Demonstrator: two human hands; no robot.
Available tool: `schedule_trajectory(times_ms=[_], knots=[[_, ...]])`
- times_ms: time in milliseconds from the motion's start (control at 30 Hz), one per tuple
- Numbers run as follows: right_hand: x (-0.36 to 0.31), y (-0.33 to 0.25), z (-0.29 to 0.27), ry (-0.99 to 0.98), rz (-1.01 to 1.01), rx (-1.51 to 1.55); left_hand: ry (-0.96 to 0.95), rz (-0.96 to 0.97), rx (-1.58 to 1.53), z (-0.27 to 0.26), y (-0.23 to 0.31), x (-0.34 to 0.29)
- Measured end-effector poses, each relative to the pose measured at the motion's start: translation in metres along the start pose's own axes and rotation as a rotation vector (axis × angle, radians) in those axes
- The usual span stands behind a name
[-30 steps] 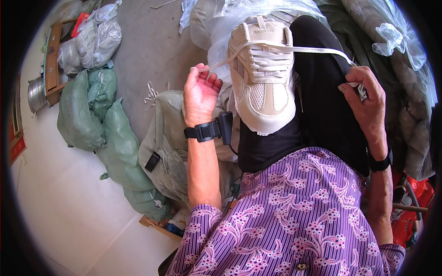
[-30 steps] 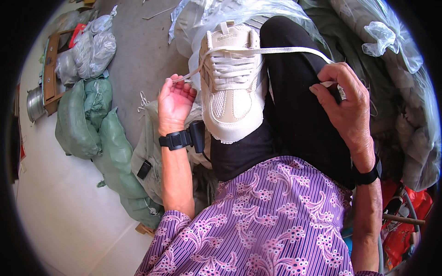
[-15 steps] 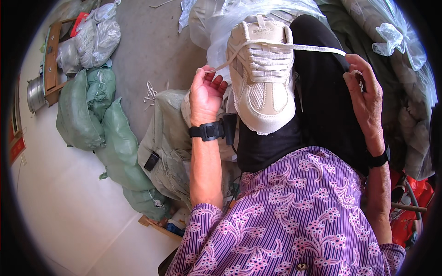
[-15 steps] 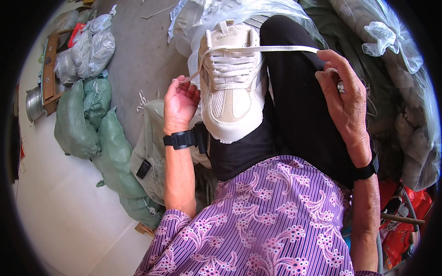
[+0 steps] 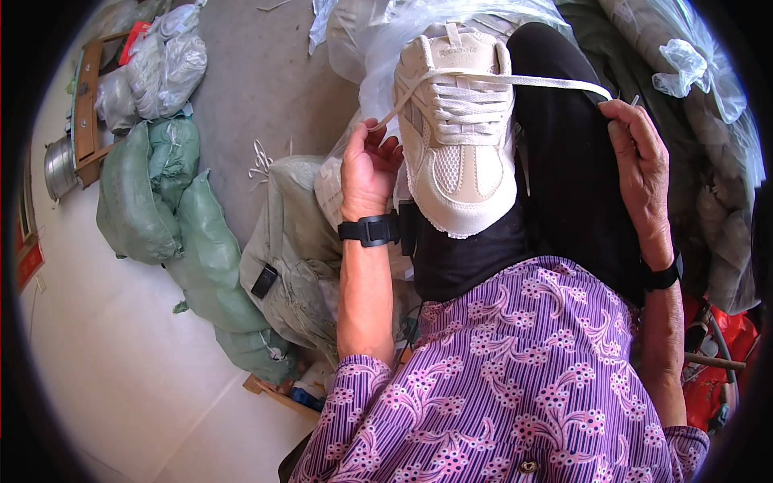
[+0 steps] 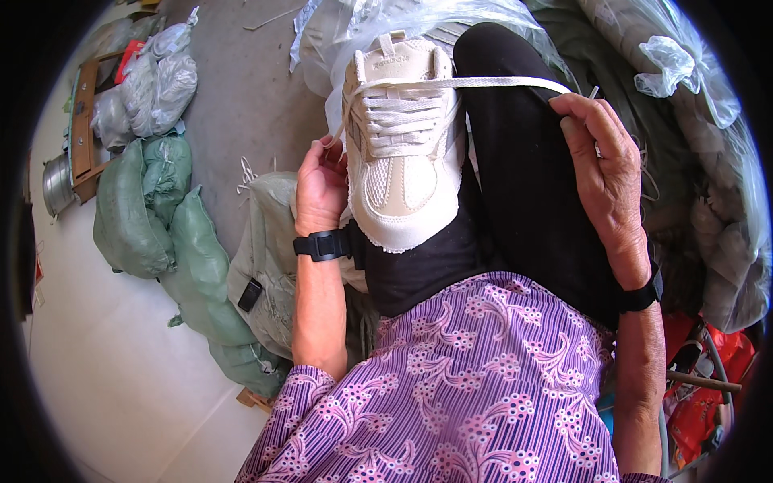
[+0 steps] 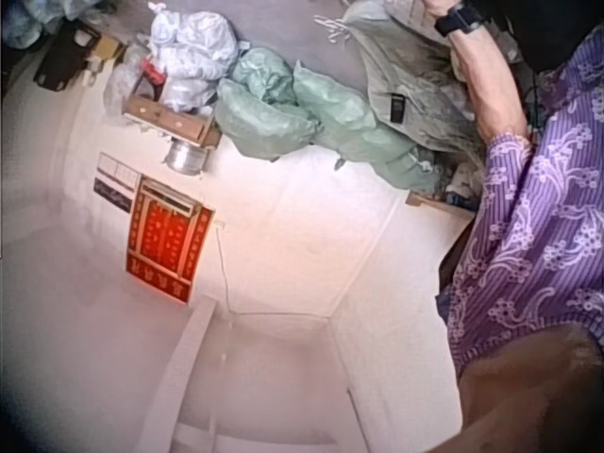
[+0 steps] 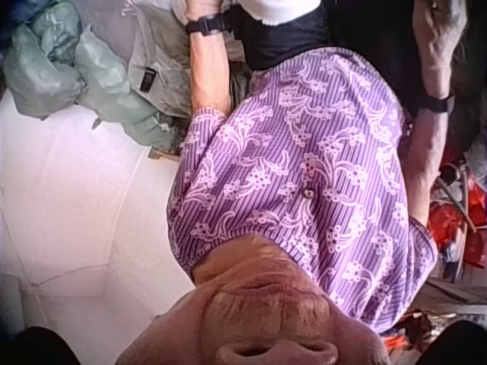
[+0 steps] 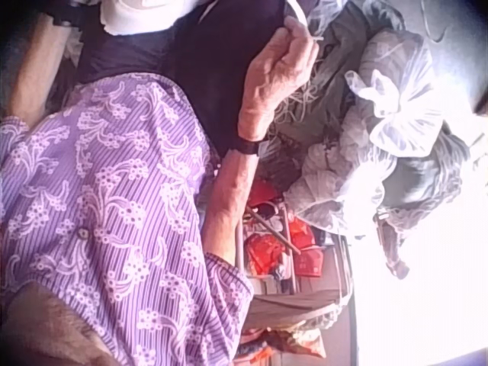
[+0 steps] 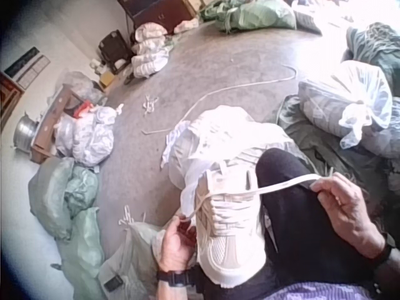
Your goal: Insert and thread laces into a white sneaker upper.
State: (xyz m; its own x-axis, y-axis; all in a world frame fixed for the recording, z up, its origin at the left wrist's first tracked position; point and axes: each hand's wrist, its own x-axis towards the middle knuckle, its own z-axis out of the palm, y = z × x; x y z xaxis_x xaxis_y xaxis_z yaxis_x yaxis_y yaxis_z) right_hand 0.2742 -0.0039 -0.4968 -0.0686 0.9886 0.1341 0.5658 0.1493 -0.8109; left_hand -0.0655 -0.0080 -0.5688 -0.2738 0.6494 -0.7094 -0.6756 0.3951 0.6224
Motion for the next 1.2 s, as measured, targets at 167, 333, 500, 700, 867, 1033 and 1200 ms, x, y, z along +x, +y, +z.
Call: schedule_trajectory(times_ms=[167, 333, 500, 700, 867, 1033, 1200], knots=[[0.001, 0.002, 0.002, 0.004, -0.011, 0.022, 0.025, 0.01, 0.006, 0.0, -0.005, 0.0], [-0.002, 0.004, 0.004, 0.05, 0.021, 0.042, 0.004, -0.002, 0.004, -0.001, -0.007, 0.001], [-0.004, 0.005, 0.004, 0.07, 0.074, 0.05, 0.017, -0.015, 0.004, -0.001, -0.006, 0.0], [-0.005, 0.006, 0.006, 0.091, 0.087, 0.047, 0.024, 0.001, 0.006, -0.001, -0.004, -0.003], [-0.006, 0.006, 0.007, 0.101, 0.077, 0.057, 0.004, 0.026, 0.044, -0.001, -0.002, -0.006], [-0.005, 0.006, 0.007, 0.097, 0.056, 0.018, -0.047, 0.128, 0.212, 0.008, 0.0, -0.016], [-0.004, 0.002, 0.007, 0.074, 0.067, 0.02, -0.086, 0.196, 0.308, 0.021, 0.003, -0.026]])
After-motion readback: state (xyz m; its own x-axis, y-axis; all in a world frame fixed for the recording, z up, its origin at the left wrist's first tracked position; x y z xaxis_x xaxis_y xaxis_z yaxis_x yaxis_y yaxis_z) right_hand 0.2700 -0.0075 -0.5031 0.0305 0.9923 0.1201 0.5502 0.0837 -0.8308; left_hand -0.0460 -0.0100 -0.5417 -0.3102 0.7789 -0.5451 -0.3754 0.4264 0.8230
